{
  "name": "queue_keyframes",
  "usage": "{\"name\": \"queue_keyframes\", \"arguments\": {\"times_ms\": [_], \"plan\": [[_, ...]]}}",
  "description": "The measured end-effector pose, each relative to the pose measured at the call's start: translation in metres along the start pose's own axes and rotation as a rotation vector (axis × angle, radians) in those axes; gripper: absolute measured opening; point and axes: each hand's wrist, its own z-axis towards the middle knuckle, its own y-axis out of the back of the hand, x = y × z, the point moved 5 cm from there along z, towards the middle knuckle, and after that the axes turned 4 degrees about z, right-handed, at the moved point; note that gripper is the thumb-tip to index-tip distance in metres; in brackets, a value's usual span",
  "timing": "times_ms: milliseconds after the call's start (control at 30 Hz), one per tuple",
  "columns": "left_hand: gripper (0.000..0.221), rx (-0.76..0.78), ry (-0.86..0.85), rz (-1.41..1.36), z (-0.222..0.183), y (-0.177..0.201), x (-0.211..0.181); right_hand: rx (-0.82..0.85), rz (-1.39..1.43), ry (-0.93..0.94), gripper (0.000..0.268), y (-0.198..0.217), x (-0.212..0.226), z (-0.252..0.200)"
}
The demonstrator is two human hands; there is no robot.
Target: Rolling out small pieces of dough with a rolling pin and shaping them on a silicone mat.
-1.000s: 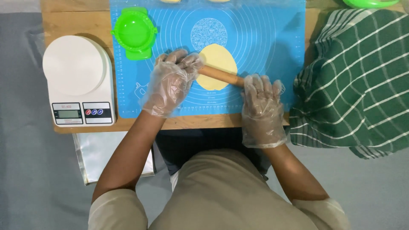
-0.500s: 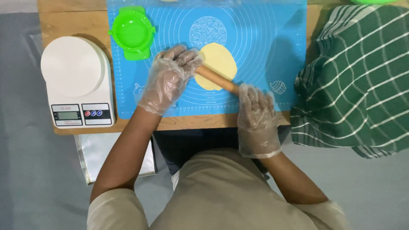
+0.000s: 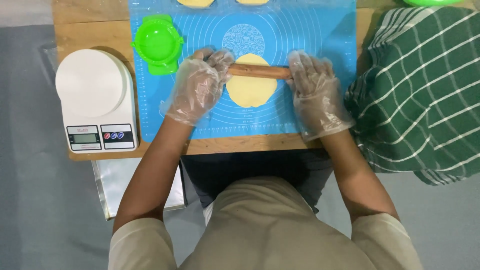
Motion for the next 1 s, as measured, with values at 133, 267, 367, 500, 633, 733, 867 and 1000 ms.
{"name": "queue_keyframes", "arguments": {"times_ms": [133, 267, 367, 500, 633, 733, 867, 1000], "plan": [[0.045, 0.095, -0.107, 0.159, -0.025, 0.007, 0.002, -0.090, 0.000, 0.062, 0.035, 0.010, 0.018, -0.012], [0.047, -0.099, -0.075, 0.551, -0.049, -0.020, -0.004, -0.165, 0.001, 0.074, 0.029, 0.012, 0.026, -0.029], [0.027, 0.071, -0.071, 0.191, -0.018, -0.018, -0.002, -0.161, -0.035, -0.031, 0.036, 0.003, 0.011, -0.031], [0.025, 0.662, -0.200, -0.007, 0.002, -0.061, -0.020, -0.177, -0.131, -0.086, 0.039, 0.003, 0.009, -0.026], [0.025, 0.918, -0.085, -0.038, 0.061, -0.050, -0.010, -0.124, -0.152, -0.162, 0.043, -0.007, 0.008, -0.027], [0.017, 0.584, 0.011, 0.081, 0.063, -0.034, -0.008, -0.145, -0.113, -0.100, 0.058, -0.013, 0.013, -0.029], [0.027, 0.763, -0.251, -0.062, 0.018, -0.027, -0.019, -0.183, -0.041, -0.043, 0.056, -0.004, 0.027, -0.017], [0.032, 0.750, -0.315, -0.083, -0.018, -0.031, -0.022, -0.271, 0.009, 0.083, 0.075, -0.009, 0.025, -0.022]]}}
